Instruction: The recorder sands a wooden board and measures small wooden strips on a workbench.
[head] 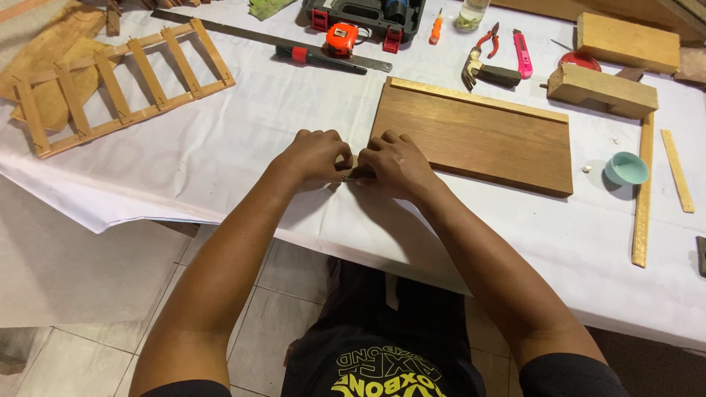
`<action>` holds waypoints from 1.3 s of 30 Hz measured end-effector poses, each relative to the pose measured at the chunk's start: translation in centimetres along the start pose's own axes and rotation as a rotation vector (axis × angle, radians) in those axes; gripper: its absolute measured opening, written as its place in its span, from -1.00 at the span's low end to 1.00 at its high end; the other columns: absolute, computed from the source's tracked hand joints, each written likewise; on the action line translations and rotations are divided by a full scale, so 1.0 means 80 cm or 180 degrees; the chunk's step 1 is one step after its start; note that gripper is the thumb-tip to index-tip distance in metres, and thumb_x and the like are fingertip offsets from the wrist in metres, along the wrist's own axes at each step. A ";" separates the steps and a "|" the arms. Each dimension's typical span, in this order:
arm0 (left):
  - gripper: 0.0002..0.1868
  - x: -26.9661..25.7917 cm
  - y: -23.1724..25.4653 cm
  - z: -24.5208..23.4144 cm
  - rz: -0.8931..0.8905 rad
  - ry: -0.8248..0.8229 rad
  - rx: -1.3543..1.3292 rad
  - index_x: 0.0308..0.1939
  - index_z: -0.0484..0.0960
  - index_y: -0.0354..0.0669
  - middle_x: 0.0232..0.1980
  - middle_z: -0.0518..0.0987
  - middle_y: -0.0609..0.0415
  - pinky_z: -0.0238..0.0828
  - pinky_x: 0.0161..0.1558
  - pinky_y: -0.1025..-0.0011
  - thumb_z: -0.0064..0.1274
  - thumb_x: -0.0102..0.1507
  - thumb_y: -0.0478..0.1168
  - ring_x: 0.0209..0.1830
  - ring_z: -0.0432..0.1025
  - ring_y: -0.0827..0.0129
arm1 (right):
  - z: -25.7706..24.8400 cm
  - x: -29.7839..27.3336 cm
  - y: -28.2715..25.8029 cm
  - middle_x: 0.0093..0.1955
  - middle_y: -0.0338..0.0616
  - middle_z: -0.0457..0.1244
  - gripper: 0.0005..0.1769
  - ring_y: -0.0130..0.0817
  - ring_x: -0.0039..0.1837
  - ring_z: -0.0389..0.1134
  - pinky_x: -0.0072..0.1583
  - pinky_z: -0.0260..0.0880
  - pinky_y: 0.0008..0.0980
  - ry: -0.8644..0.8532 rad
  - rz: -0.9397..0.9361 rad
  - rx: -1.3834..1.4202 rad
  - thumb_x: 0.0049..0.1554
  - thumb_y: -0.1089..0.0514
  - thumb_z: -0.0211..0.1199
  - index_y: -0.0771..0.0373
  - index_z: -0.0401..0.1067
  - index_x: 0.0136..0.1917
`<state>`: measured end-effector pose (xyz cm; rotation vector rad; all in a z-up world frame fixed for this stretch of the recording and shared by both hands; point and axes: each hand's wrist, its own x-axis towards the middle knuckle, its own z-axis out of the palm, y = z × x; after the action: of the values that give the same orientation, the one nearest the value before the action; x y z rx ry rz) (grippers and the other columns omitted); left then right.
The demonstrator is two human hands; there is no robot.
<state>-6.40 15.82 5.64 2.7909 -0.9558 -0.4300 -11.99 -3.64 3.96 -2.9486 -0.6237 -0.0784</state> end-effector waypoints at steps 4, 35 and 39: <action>-0.64 0.001 0.016 -0.010 -0.0086 -0.0102 -0.0156 -0.11 0.76 0.16 0.08 0.60 0.10 0.13 0.34 0.24 0.34 0.07 0.10 0.12 0.50 0.27 | 0.005 -0.007 0.006 0.09 -0.24 0.35 -0.58 -0.16 0.22 0.26 0.23 0.27 -0.14 0.0106 -0.0007 0.0095 0.00 -0.24 0.47 0.03 0.60 -0.01; -0.66 0.274 0.480 -0.071 0.1927 0.2605 -0.0540 -0.03 0.67 0.11 0.08 0.59 0.18 0.08 0.35 -0.01 0.35 0.13 -0.08 0.20 0.42 0.24 | -0.208 -0.286 0.370 0.13 -0.24 0.31 -0.72 -0.19 0.27 0.25 0.24 0.20 -0.10 0.2126 0.1491 -0.0552 0.01 0.10 0.46 0.04 0.56 0.03; -0.66 0.277 0.555 -0.083 0.1769 0.2522 -0.0656 0.00 0.66 0.08 0.12 0.57 0.18 0.02 0.40 -0.04 0.34 0.18 -0.06 0.23 0.40 0.25 | -0.266 -0.342 0.395 0.13 -0.23 0.31 -0.73 -0.20 0.27 0.25 0.24 0.18 -0.10 0.2141 0.1696 -0.0393 0.05 0.10 0.47 0.06 0.56 0.04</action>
<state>-12.98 -32.30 17.83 2.0547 -1.2741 0.5724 -24.67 -46.10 19.40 -2.8063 0.2607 -1.0140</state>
